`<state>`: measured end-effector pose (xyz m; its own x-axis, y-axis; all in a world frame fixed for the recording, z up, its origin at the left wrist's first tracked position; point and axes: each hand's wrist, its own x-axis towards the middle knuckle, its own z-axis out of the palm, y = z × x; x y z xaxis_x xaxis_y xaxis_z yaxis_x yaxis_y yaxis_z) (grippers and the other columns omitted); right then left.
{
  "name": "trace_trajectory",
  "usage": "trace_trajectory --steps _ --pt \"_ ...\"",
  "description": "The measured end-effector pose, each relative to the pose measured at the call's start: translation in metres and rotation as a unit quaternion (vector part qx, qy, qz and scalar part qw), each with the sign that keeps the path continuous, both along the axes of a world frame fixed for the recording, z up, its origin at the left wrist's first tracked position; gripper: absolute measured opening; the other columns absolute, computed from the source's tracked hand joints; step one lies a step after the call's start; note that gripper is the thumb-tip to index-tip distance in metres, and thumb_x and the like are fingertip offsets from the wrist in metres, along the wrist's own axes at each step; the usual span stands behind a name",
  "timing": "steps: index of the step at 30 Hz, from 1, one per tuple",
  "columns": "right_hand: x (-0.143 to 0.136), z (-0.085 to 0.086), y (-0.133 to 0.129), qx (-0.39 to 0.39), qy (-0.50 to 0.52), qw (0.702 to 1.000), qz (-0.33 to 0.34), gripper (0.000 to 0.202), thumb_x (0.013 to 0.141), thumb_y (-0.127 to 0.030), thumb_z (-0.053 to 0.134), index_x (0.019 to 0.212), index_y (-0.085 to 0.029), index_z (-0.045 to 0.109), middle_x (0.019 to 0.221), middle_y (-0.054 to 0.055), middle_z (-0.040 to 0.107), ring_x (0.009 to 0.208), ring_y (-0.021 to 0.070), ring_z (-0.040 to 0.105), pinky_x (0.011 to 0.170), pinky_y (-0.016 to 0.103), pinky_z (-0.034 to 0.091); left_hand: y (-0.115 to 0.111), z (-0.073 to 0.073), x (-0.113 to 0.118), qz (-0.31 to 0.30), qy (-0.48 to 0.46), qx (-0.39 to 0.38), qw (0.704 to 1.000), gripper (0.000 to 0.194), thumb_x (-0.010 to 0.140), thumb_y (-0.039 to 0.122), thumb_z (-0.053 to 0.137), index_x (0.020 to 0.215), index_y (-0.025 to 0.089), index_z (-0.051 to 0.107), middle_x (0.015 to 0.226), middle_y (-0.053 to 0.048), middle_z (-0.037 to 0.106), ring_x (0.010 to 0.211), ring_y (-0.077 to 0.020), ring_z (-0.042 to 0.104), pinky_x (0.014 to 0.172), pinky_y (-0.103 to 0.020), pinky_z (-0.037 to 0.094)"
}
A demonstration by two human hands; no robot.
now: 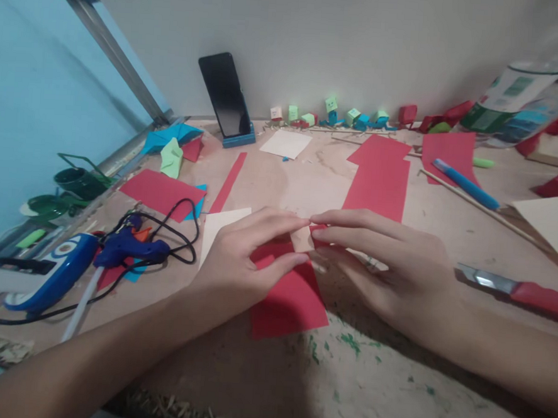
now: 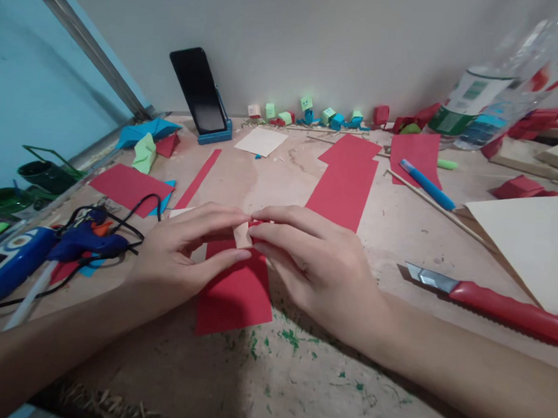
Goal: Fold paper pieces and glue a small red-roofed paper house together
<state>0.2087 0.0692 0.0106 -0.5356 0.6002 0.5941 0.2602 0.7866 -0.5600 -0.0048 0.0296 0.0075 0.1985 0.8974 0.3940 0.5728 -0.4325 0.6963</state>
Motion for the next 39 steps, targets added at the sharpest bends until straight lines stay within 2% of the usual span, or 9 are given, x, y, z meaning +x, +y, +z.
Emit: trace_trajectory --steps 8,18,22,25,29,32,34,36,39 --pt "0.0 0.0 0.004 -0.141 0.024 0.99 -0.012 0.025 0.093 -0.013 0.066 0.112 -0.023 0.079 0.118 0.005 0.079 0.096 0.0192 0.076 0.076 0.028 0.064 0.006 -0.007 -0.002 0.031 -0.222 -0.182 0.958 0.039 0.084 0.029 0.082 0.12 0.021 0.073 0.114 -0.006 0.079 0.097 -0.021 0.077 0.091 -0.036 0.064" --pt "-0.001 0.006 0.007 -0.213 -0.008 0.977 -0.01 0.024 0.093 -0.019 0.07 0.114 -0.025 0.08 0.108 0.002 0.081 0.087 0.0171 0.075 0.073 0.026 0.064 0.011 -0.009 -0.004 0.034 -0.229 -0.204 0.951 0.02 0.09 0.031 0.078 0.107 0.022 0.08 0.11 -0.005 0.081 0.103 -0.0249 0.077 0.091 -0.036 0.065" --pt "-0.003 0.005 0.008 -0.264 -0.01 0.964 -0.023 0.033 0.09 -0.022 0.073 0.123 -0.023 0.076 0.098 0.003 0.083 0.077 0.0193 0.078 0.067 0.03 0.066 0.014 -0.011 -0.006 -0.006 -0.323 -0.284 0.903 0.023 0.094 0.039 0.073 0.107 0.02 0.078 0.094 -0.006 0.082 0.078 -0.0201 0.078 0.077 -0.034 0.066" --pt "-0.005 0.006 0.008 -0.297 0.008 0.954 -0.031 0.024 0.087 -0.018 0.074 0.111 -0.021 0.079 0.093 0.003 0.083 0.076 0.02 0.078 0.068 0.03 0.066 0.016 -0.011 -0.008 -0.029 -0.332 -0.323 0.886 0.026 0.096 0.043 0.069 0.092 0.018 0.076 0.076 -0.004 0.077 0.059 -0.0155 0.071 0.06 -0.028 0.061" --pt "-0.007 0.007 0.01 -0.401 0.055 0.914 -0.018 0.013 0.089 -0.021 0.074 0.1 -0.018 0.08 0.088 0.004 0.082 0.073 0.0178 0.076 0.066 0.028 0.064 0.015 -0.008 -0.011 -0.016 -0.306 -0.284 0.908 0.029 0.095 0.045 0.07 0.102 0.018 0.077 0.086 -0.006 0.078 0.066 -0.0159 0.073 0.063 -0.027 0.061" --pt "-0.008 0.003 0.01 -0.507 0.126 0.853 0.0 0.017 0.091 -0.026 0.074 0.104 -0.017 0.079 0.081 0.005 0.079 0.071 0.0169 0.074 0.065 0.028 0.063 0.012 -0.004 -0.012 -0.009 -0.233 -0.198 0.952 0.045 0.081 0.028 0.086 0.124 0.023 0.073 0.123 -0.008 0.075 0.098 -0.0205 0.074 0.084 -0.031 0.063" --pt "-0.008 0.0 0.01 -0.554 0.158 0.817 0.016 0.018 0.091 -0.028 0.074 0.105 -0.016 0.078 0.083 0.007 0.079 0.072 0.018 0.075 0.066 0.03 0.063 0.011 -0.002 -0.011 -0.009 -0.193 -0.164 0.967 0.048 0.077 0.02 0.087 0.124 0.024 0.075 0.132 -0.007 0.072 0.107 -0.022 0.072 0.091 -0.034 0.062" --pt "-0.008 -0.001 0.009 -0.558 0.152 0.816 0.022 0.018 0.091 -0.027 0.074 0.105 -0.016 0.077 0.089 0.008 0.08 0.075 0.019 0.076 0.069 0.032 0.064 0.011 -0.002 -0.01 0.007 -0.185 -0.169 0.968 0.038 0.08 0.021 0.084 0.117 0.023 0.078 0.123 -0.007 0.076 0.1 -0.0214 0.074 0.087 -0.034 0.063" --pt "-0.008 0.003 0.008 -0.493 0.083 0.866 -0.007 0.019 0.086 -0.024 0.079 0.104 -0.017 0.078 0.09 0.006 0.081 0.078 0.0189 0.077 0.073 0.03 0.063 0.012 -0.003 -0.009 0.031 -0.189 -0.191 0.963 0.031 0.08 0.026 0.085 0.111 0.023 0.08 0.101 -0.004 0.08 0.086 -0.0198 0.075 0.076 -0.031 0.063"
